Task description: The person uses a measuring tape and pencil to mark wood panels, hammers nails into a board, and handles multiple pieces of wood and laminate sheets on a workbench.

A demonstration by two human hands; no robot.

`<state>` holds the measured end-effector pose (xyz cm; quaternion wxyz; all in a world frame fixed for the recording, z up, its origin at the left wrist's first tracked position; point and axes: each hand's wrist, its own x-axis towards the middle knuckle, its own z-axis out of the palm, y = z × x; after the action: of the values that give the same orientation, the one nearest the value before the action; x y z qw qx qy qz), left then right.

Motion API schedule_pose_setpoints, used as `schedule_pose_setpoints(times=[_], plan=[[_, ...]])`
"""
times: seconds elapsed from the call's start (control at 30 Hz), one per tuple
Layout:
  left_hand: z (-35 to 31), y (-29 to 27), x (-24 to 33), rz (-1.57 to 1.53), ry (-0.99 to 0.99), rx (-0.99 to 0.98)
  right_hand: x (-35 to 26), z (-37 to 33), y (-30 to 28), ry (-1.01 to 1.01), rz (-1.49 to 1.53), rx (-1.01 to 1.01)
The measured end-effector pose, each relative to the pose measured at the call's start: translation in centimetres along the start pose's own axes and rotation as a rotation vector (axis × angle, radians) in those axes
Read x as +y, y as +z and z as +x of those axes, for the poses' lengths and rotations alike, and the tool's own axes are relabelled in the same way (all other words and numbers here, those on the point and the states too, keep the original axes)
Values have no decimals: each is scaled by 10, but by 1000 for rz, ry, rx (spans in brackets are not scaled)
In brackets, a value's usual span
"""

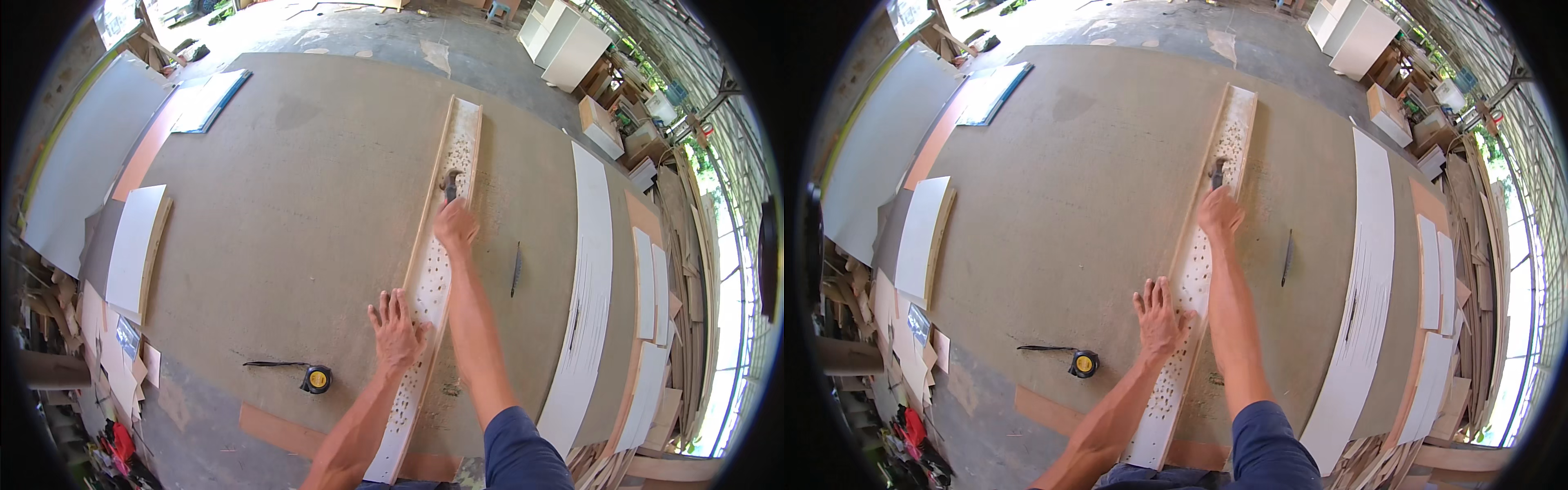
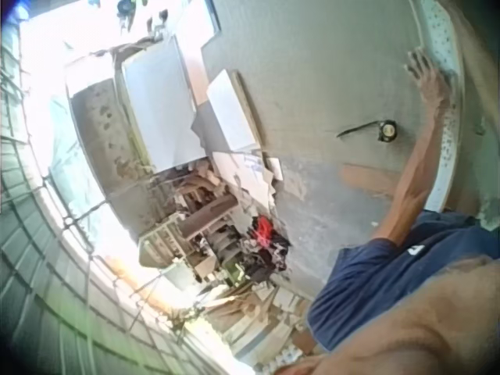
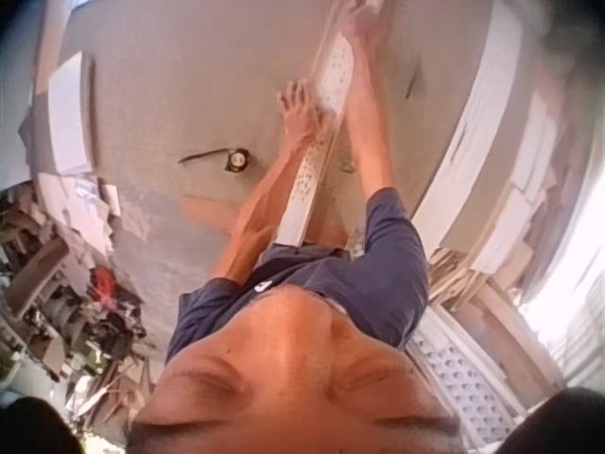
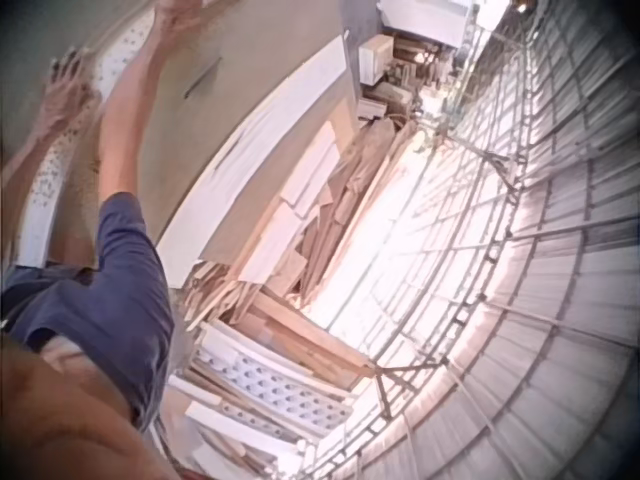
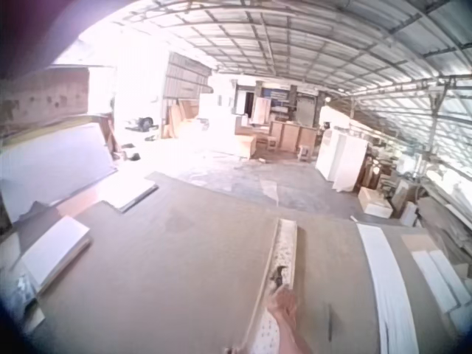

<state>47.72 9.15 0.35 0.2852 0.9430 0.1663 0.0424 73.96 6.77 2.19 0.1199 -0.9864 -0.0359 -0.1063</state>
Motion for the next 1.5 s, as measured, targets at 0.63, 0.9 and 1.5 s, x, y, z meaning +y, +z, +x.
schedule_pose_setpoints(times=[0.63,0.9,1.5], plan=[[-5,44,-31,-244,163,219,-98,-195,-17,-278,304,-385],[1,12,-6,130,145,8,-60,-276,-74,-570,596,-519],[-199,-13,24,-294,206,285,475,-594,-248,693,-311,262]])
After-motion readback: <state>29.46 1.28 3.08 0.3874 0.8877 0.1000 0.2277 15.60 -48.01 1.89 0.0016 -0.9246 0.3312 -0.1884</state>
